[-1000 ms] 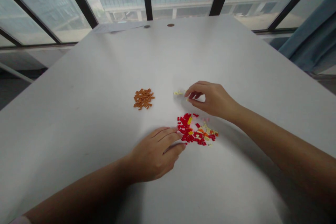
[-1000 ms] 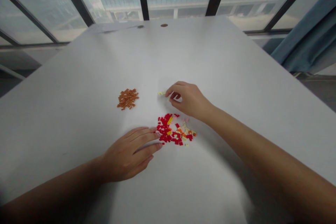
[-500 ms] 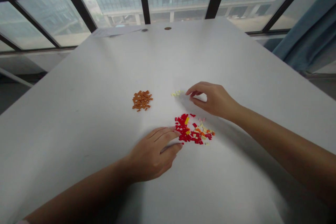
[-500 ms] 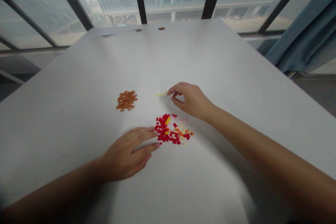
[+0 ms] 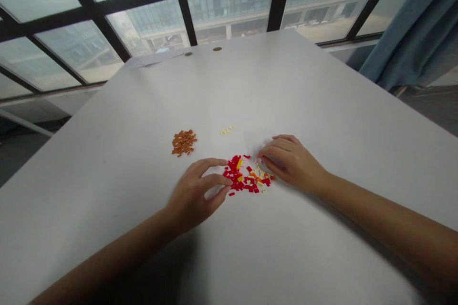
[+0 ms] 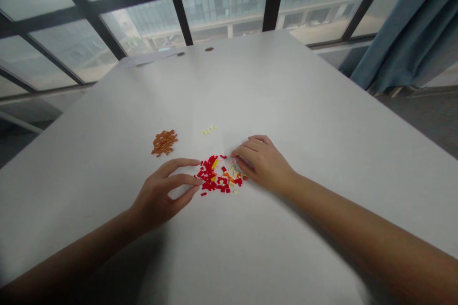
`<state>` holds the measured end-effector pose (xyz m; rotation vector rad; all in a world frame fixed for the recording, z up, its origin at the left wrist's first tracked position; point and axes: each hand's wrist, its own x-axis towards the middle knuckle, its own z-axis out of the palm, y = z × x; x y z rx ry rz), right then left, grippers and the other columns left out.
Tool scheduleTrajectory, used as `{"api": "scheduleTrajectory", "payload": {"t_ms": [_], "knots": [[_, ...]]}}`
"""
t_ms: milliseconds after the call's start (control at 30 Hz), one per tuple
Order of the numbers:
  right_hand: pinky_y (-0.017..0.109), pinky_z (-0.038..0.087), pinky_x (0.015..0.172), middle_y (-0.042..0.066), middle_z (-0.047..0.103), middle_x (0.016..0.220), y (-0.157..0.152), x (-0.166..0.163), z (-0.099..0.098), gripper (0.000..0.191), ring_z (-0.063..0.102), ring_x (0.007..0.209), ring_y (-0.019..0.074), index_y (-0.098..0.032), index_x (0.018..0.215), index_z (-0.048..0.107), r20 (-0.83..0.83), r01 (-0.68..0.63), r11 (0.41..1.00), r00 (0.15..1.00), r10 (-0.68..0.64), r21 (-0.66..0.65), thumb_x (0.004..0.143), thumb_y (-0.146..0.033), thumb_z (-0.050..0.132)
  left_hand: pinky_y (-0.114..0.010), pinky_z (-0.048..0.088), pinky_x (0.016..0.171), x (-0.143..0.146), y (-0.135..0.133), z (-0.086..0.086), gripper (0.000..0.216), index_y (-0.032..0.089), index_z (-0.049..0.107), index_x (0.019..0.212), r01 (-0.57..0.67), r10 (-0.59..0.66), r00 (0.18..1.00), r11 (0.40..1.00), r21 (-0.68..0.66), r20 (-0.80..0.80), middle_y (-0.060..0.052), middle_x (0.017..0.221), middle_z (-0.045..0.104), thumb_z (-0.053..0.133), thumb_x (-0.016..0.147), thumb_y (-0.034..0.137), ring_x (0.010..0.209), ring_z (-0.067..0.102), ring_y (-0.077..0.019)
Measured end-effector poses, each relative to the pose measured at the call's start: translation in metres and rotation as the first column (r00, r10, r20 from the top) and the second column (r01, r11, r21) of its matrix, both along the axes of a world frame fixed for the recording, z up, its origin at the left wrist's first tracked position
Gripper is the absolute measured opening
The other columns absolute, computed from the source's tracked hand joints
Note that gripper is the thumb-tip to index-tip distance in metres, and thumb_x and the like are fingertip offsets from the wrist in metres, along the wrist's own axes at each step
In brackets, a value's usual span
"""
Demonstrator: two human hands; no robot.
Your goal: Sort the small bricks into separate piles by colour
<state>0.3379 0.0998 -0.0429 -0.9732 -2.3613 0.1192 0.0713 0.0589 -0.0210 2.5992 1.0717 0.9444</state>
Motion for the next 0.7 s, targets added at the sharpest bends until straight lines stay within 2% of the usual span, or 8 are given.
{"api": "scheduleTrajectory", "payload": {"t_ms": [100,233,333,467,600,700], "knots": [[0.042,0.041,0.095,0.004,0.074,0.087,0.000,0.000,-0.001,0.014,0.067,0.084,0.0197,-0.022,0.094,0.064,-0.005,0.004,1.000,1.000,-0.004,0.003,0.093,-0.021,0.051,-0.042,0.054,0.091,0.020,0.007,0.005,0.009,0.019,0.069,0.091,-0.017,0.017,0.999,1.000,0.018,-0.027,-0.010,0.113,0.068,0.063,0.086,0.015,0.106,0.064,-0.0224],[0.043,0.041,0.095,0.004,0.074,0.088,-0.001,0.001,-0.002,0.015,0.067,0.085,0.0202,-0.022,0.095,0.064,-0.006,0.020,1.000,1.000,-0.020,0.001,0.092,-0.020,0.050,-0.045,0.052,0.093,0.038,0.013,0.000,0.010,0.017,0.071,0.091,0.077,-0.057,0.986,0.989,0.124,-0.158,-0.012,0.117,0.066,0.062,0.085,0.016,0.108,0.062,-0.0263],[0.042,0.040,0.095,0.004,0.074,0.088,-0.002,0.001,-0.002,0.014,0.067,0.086,0.0199,-0.023,0.094,0.064,0.002,0.027,0.999,1.000,-0.027,-0.026,0.092,-0.022,0.050,-0.045,0.052,0.092,0.036,0.014,-0.005,0.011,0.017,0.071,0.090,0.094,-0.061,0.977,0.983,0.156,-0.203,-0.013,0.117,0.066,0.062,0.085,0.014,0.106,0.062,-0.0269],[0.043,0.039,0.096,0.005,0.074,0.087,-0.002,0.000,0.001,0.015,0.066,0.086,0.0202,-0.023,0.094,0.065,-0.013,0.014,0.998,1.000,-0.015,-0.060,0.093,-0.023,0.050,-0.044,0.052,0.092,0.025,0.012,-0.007,0.010,0.017,0.070,0.090,0.040,-0.017,0.980,0.993,0.112,-0.197,-0.012,0.116,0.067,0.061,0.087,0.015,0.107,0.062,-0.0259],[0.041,0.041,0.091,0.006,0.072,0.094,-0.005,0.000,0.014,0.011,0.065,0.090,0.0205,-0.023,0.090,0.066,-0.015,-0.096,0.990,0.995,0.095,-0.107,0.091,-0.028,0.056,-0.042,0.052,0.091,0.020,0.012,-0.006,0.008,0.018,0.070,0.088,0.013,0.002,0.988,0.995,0.100,-0.153,-0.011,0.114,0.068,0.062,0.087,0.016,0.106,0.063,-0.0253],[0.042,0.041,0.088,0.007,0.069,0.101,-0.011,-0.001,0.026,0.010,0.063,0.093,0.0216,-0.024,0.082,0.067,0.054,-0.170,0.978,0.983,0.178,-0.121,0.088,-0.030,0.061,-0.039,0.051,0.090,0.017,0.012,-0.005,0.007,0.018,0.068,0.088,-0.004,0.016,0.995,0.993,0.122,-0.100,-0.010,0.113,0.068,0.062,0.087,0.015,0.104,0.063,-0.0227]]}}
